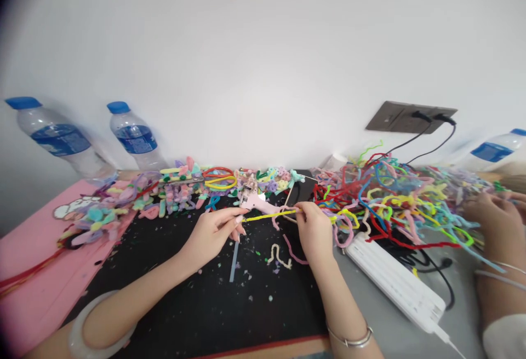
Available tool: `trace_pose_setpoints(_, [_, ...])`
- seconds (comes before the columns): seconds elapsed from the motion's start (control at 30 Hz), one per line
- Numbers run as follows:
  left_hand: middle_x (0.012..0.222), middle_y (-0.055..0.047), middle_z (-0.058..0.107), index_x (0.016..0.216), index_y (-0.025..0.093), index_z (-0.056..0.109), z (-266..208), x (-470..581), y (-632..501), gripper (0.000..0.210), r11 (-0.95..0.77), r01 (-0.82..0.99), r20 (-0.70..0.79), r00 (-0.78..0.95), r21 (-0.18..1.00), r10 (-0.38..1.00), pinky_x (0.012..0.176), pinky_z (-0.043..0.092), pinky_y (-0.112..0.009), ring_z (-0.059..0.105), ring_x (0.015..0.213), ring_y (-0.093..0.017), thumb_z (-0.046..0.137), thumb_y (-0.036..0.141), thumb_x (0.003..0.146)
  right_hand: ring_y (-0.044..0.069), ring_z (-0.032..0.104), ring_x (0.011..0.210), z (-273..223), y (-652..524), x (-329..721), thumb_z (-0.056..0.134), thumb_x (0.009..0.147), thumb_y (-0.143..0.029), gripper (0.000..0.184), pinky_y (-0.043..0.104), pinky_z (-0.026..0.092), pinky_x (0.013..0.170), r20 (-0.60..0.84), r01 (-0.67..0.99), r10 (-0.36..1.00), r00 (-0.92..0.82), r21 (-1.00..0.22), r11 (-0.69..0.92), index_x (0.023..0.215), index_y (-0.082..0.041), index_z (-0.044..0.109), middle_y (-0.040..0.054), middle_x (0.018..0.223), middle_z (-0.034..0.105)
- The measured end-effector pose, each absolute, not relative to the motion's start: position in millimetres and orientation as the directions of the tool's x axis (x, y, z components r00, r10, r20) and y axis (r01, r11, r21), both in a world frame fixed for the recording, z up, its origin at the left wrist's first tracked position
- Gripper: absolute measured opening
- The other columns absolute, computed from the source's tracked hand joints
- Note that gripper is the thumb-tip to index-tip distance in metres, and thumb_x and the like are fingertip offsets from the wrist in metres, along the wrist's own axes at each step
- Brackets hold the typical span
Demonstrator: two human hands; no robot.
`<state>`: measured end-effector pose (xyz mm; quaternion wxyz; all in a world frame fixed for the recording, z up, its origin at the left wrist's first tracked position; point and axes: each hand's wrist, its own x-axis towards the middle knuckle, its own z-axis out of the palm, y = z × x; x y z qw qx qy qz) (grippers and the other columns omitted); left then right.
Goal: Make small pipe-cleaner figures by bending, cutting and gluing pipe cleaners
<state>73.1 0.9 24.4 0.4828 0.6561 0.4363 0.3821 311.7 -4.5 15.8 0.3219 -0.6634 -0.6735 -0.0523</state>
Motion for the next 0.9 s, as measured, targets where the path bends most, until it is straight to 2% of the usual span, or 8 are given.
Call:
trace_pose_setpoints(0.17, [0.071, -0.005, 0.068, 0.107, 0.013, 0.063, 29, 58, -2, 0.030, -0.150, 0.200, 0.082, 0.314, 0.968, 0.946, 0.058, 0.051, -0.023, 0.064, 0.055, -0.012, 0.046, 0.022, 0.085, 0.021, 0.062, 0.074, 14, -2, 318, 0.046, 0.079, -0.019, 0.015, 0.030, 0.045, 0.067, 0.541, 0.933, 0.838, 0.071, -0.332, 0.136, 0.079, -0.018, 0.060, 0.0071, 0.081, 0.066])
trace_pose_setpoints(0.43, [0.073, -0.007, 0.069, 0.105, 0.010, 0.063, 30, 46, -3, 0.031, -0.110, 0.192, 0.051, 0.289, 0.975, 0.956, 0.061, 0.054, -0.026, 0.065, 0.058, -0.013, 0.046, 0.025, 0.085, 0.021, 0.060, 0.072, 10, 6, 323, 0.045, 0.075, -0.017, 0.014, 0.032, 0.045, 0.066, 0.557, 0.920, 0.826, 0.087, -0.363, 0.149, 0.078, -0.018, 0.059, 0.0070, 0.078, 0.065])
trace_pose_setpoints(0.57, [0.075, -0.007, 0.069, 0.109, 0.011, 0.060, 28, 49, -1, 0.031, -0.088, 0.182, 0.021, 0.339, 0.979, 0.941, 0.063, 0.054, -0.027, 0.066, 0.061, -0.015, 0.044, 0.025, 0.086, 0.020, 0.058, 0.068, 16, 3, 321, 0.047, 0.070, -0.014, 0.021, 0.033, 0.045, 0.065, 0.521, 0.901, 0.849, 0.089, -0.405, 0.154, 0.087, -0.017, 0.059, 0.0072, 0.084, 0.064])
trace_pose_setpoints(0.73, [0.072, -0.004, 0.068, 0.076, 0.014, 0.063, 28, 49, -3, 0.024, -0.146, 0.278, 0.022, 0.405, 0.950, 0.914, 0.065, 0.052, -0.025, 0.066, 0.063, -0.015, 0.045, 0.027, 0.086, 0.016, 0.056, 0.061, 21, 0, 314, 0.051, 0.071, -0.017, 0.026, 0.029, 0.045, 0.058, 0.457, 0.855, 0.889, 0.029, -0.472, 0.214, 0.096, -0.016, 0.057, 0.0079, 0.091, 0.061])
trace_pose_setpoints(0.83, [0.070, -0.002, 0.068, 0.073, 0.016, 0.061, 26, 47, -4, 0.023, -0.178, 0.308, 0.041, 0.402, 0.935, 0.915, 0.062, 0.051, -0.023, 0.066, 0.062, -0.014, 0.044, 0.026, 0.086, 0.015, 0.056, 0.059, 25, -6, 312, 0.049, 0.069, -0.016, 0.030, 0.029, 0.046, 0.057, 0.396, 0.828, 0.917, 0.049, -0.530, 0.184, 0.099, -0.017, 0.056, 0.0079, 0.092, 0.062])
trace_pose_setpoints(0.9, [0.068, -0.002, 0.067, 0.072, 0.016, 0.060, 23, 47, -5, 0.023, -0.194, 0.330, 0.049, 0.402, 0.924, 0.914, 0.061, 0.050, -0.022, 0.065, 0.061, -0.013, 0.044, 0.025, 0.086, 0.015, 0.056, 0.054, 33, -13, 313, 0.046, 0.067, -0.012, 0.039, 0.027, 0.045, 0.053, 0.288, 0.799, 0.956, 0.062, -0.588, 0.126, 0.105, -0.017, 0.055, 0.0046, 0.080, 0.065])
